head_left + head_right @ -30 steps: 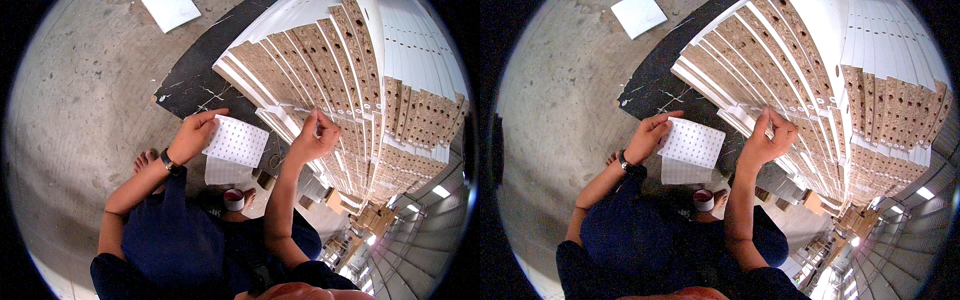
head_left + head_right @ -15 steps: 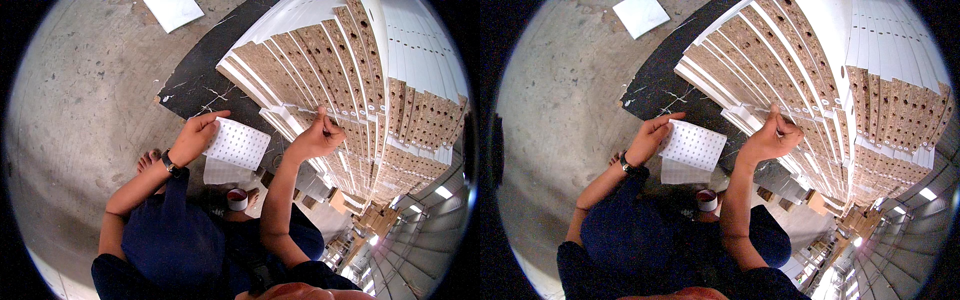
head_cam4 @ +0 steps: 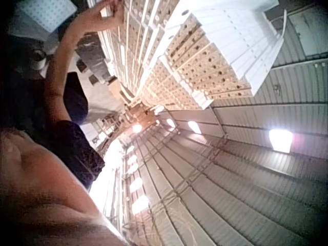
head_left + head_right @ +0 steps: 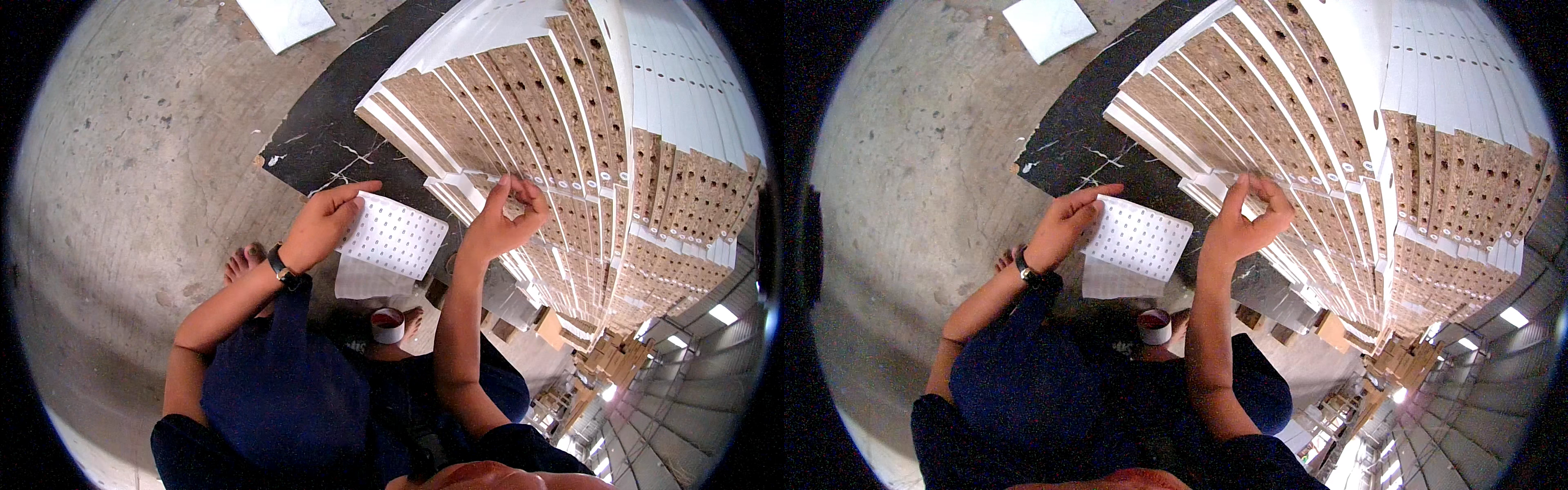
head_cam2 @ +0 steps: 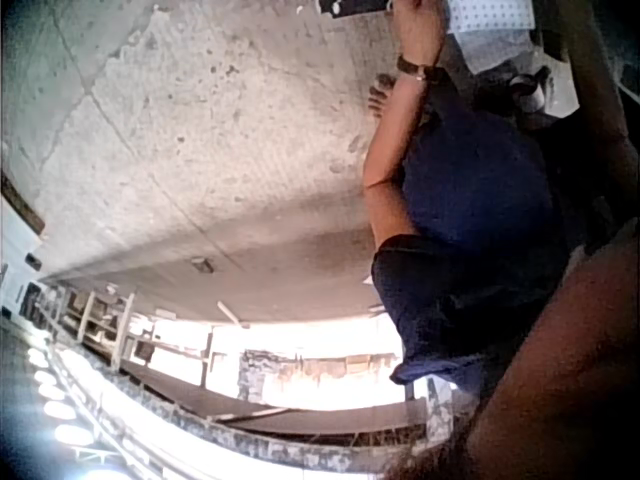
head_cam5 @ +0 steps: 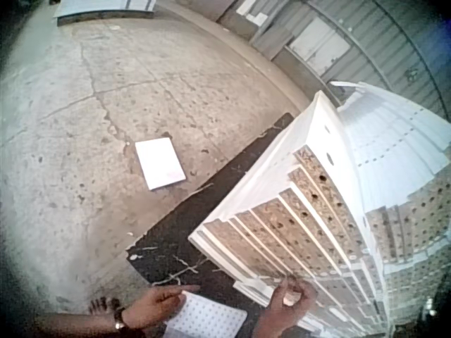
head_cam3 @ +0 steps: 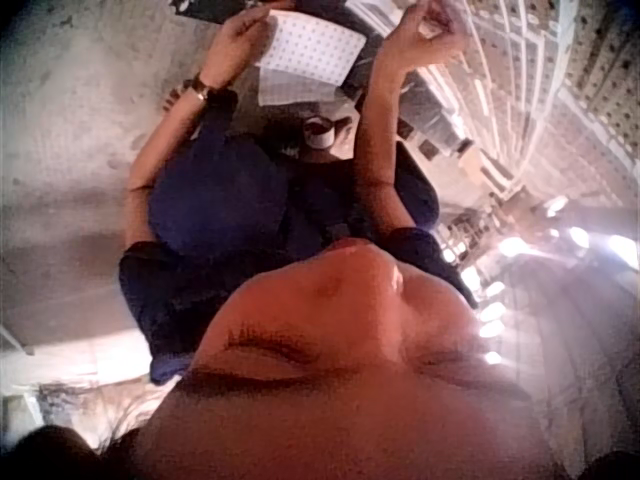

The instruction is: The person picks up individual small white circular stickers from a sheet and applies them one by one to pre-drilled holes on stacked white wooden furniture boards.

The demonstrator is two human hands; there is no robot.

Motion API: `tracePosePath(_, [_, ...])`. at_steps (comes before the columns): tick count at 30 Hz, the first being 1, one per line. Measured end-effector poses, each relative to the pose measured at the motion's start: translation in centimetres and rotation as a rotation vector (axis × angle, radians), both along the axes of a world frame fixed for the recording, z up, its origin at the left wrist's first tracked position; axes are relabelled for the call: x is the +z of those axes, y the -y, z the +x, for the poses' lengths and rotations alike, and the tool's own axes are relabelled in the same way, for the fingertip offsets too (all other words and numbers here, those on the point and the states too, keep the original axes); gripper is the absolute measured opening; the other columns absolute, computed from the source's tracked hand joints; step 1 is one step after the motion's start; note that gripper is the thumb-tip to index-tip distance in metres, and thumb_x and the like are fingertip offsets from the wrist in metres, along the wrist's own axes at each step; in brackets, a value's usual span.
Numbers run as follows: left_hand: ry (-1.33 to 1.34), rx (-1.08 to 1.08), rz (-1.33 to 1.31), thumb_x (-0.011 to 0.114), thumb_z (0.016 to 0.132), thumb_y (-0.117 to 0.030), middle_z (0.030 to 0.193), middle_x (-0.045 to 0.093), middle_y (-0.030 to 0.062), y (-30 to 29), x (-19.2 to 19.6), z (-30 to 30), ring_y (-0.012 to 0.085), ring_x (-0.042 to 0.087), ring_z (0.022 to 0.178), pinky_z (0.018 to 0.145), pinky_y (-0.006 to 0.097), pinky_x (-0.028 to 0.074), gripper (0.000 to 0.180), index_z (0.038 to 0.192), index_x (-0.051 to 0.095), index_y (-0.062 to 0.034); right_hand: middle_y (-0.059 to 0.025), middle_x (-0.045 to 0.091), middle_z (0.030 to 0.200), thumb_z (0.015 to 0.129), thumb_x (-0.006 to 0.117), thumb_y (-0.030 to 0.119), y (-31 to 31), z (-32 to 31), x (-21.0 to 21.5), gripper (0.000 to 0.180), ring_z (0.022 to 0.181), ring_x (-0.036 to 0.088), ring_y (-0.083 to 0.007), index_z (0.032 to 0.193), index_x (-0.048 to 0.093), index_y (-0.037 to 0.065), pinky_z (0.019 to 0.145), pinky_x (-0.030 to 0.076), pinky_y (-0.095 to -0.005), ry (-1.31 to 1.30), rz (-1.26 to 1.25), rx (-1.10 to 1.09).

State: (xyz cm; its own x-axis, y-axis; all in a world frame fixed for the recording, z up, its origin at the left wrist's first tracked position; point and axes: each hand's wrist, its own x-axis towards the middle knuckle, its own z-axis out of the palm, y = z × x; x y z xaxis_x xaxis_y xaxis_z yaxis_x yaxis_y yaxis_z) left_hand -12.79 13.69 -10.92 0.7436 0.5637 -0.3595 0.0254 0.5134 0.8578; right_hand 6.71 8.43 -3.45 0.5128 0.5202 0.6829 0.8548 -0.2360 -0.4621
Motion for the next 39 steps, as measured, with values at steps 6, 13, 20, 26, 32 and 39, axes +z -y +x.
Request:
tracePosePath(6, [0.0,-0.001,-0.007,0.04,0.088,-0.008,0.085,0.058,-0.0024,-0.3,0.0,-0.1,0.0033,0.048,0.071,0.065,0.019,0.039,0.034,0.119,0.053,-0.0058,-0.0064,0.051,0.081,0.076,0.065,0.001,-0.4,0.5,-0.4,0.019,0.073,0.049,-0.0163,0.087,0.049,0.004,0.067,0.038,-0.0299,0.051,0.014,-0.101])
tracePosePath(13, [0.012,0.017,-0.032,0.039,0.088,-0.007,0.088,0.059,-0.001,-0.2,-0.1,-0.2,0.0044,0.049,0.073,0.067,0.02,0.041,0.034,0.119,0.054,-0.0062,-0.0018,0.043,0.071,0.075,0.066,0.0,-0.1,0.7,-0.2,0.026,0.065,0.039,-0.0128,0.072,0.041,0.007,0.063,0.035,-0.0304,-0.037,0.102,-0.157])
tracePosePath(20, [-0.024,-0.033,-0.012,0.039,0.088,-0.006,0.087,0.058,-0.0012,-0.2,0.0,0.2,0.0043,0.048,0.072,0.065,0.019,0.04,0.034,0.119,0.053,-0.0058,-0.0065,0.046,0.084,0.074,0.062,-0.002,0.4,-0.4,-0.4,0.02,0.081,0.044,-0.0187,0.084,0.046,0.006,0.077,0.035,-0.0348,0.039,0.017,-0.059])
tracePosePath(26, [0.082,0.086,0.0,0.041,0.089,-0.009,0.061,0.041,-0.0082,0.6,-0.7,0.8,0.0013,0.034,0.052,0.046,0.019,0.028,0.032,0.118,0.054,-0.0062,-0.0079,0.049,0.089,0.073,0.061,-0.002,-0.1,0.0,-0.9,0.021,0.086,0.047,-0.0207,0.087,0.048,0.005,0.079,0.036,-0.0338,-0.06,0.063,0.022])
tracePosePath(32, [0.073,0.067,-0.05,0.041,0.089,-0.01,0.062,0.042,-0.0079,0.6,-0.7,0.5,0.0015,0.035,0.053,0.047,0.019,0.029,0.032,0.118,0.054,-0.0057,-0.0077,0.05,0.087,0.074,0.059,-0.005,-0.2,-0.3,-1.2,0.017,0.083,0.048,-0.0204,0.085,0.05,0.004,0.077,0.036,-0.0338,-0.045,0.007,0.026])
tracePosePath(39, [0.011,-0.004,-0.01,0.039,0.089,-0.007,0.087,0.058,-0.0031,-0.1,-0.1,0.0,0.003,0.047,0.071,0.063,0.019,0.039,0.033,0.119,0.053,-0.0057,-0.0078,0.049,0.081,0.076,0.061,-0.004,-0.5,-0.2,-0.8,0.016,0.076,0.048,-0.0179,0.084,0.049,0.004,0.07,0.038,-0.0307,0.061,-0.025,-0.07])
